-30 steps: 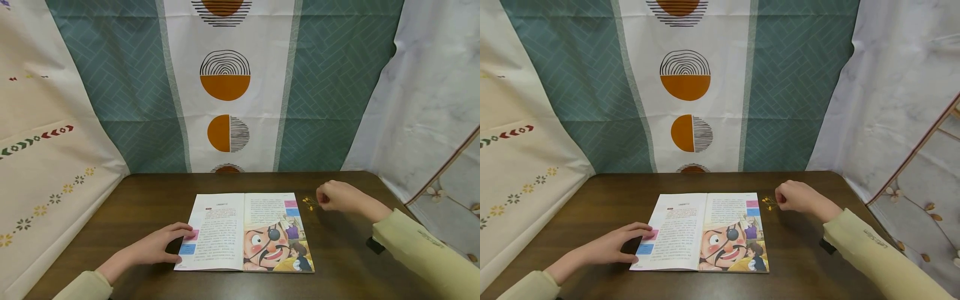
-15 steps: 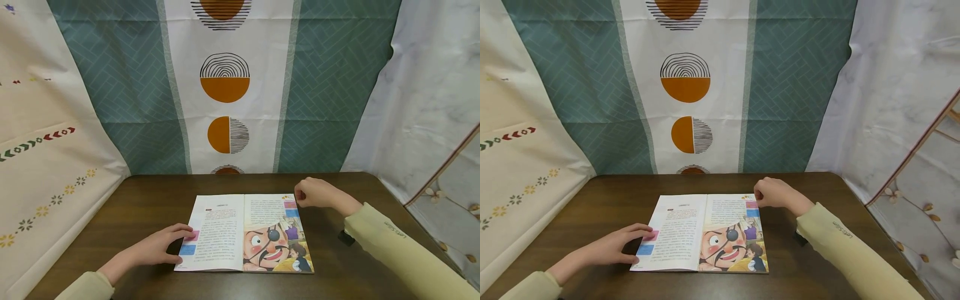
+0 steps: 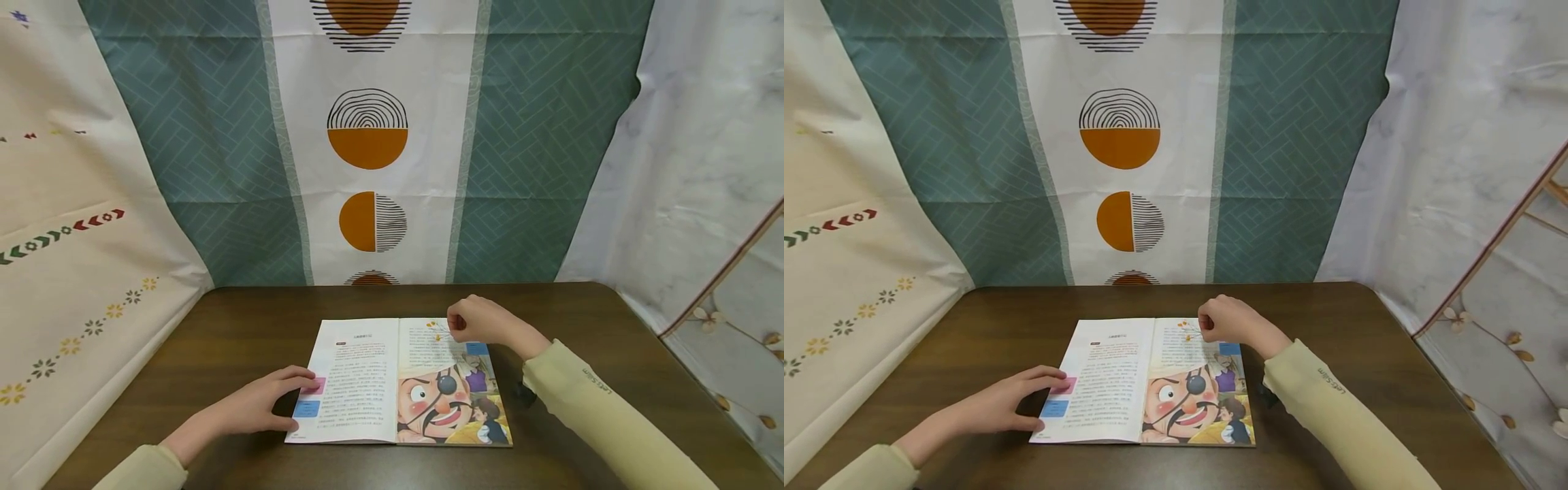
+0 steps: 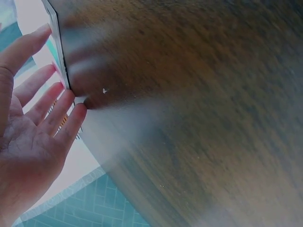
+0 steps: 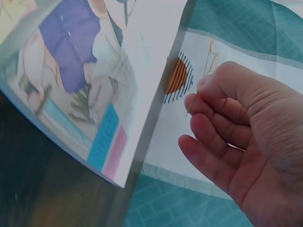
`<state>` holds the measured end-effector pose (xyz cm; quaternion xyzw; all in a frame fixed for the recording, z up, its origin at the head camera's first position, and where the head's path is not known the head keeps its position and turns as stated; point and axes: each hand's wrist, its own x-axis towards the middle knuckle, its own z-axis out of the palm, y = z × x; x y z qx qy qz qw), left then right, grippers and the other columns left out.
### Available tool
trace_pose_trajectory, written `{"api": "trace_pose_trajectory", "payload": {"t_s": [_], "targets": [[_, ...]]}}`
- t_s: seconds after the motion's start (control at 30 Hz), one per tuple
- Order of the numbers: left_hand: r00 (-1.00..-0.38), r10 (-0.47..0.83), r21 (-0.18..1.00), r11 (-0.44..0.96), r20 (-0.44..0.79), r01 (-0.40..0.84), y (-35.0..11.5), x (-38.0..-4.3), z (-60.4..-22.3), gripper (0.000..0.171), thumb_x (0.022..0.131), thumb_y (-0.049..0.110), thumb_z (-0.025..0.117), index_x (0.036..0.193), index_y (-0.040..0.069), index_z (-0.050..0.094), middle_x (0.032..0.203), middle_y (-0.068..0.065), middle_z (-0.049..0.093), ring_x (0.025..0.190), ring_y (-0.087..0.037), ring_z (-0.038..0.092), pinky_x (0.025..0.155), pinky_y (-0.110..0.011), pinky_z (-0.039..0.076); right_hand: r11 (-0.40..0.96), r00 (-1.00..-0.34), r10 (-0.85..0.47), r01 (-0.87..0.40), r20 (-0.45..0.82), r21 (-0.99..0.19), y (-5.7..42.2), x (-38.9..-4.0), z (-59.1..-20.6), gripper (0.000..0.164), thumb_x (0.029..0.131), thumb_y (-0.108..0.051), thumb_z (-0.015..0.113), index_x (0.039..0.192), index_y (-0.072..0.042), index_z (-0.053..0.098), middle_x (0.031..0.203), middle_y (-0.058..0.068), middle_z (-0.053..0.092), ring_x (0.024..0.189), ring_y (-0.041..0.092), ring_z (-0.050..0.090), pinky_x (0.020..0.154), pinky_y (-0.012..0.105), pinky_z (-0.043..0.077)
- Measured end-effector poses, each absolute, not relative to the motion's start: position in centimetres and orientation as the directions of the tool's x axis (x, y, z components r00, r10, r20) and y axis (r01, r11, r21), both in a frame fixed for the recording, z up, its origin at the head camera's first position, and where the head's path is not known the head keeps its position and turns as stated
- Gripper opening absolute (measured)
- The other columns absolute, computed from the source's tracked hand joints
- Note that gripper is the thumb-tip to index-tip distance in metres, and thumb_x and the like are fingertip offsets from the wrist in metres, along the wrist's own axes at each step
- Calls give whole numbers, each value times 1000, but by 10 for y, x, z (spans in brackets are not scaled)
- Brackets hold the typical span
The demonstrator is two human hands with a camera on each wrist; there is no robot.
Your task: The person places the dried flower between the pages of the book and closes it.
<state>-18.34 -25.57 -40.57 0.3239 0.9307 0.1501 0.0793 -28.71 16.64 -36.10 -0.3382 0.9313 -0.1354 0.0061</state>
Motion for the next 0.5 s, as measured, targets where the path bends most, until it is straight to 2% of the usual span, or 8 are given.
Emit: {"api": "trace_pose_trajectory", "payload": {"t_s": [0.2, 0.5], "targets": [[-779, 625, 335, 745, -52, 576, -256, -183, -406, 58, 77, 40, 73, 130, 26, 53, 134, 2, 46, 117, -20, 49, 98, -40, 45, 724, -781, -617, -612, 98, -319, 159, -288, -369, 14, 80, -15, 70, 72, -21, 60, 65, -9, 54, 59, 6, 47, 57, 19, 43], [-779, 624, 336, 746, -50, 576, -258, -184, -408, 59, 77, 41, 73, 130, 26, 52, 135, 3, 46, 117, -20, 49, 98, -40, 45, 646, -746, -662, -616, 71, -450, 156, -297, -383, 8, 80, -10, 69, 76, -15, 63, 70, -6, 58, 61, 6, 49, 58, 19, 45]]}}
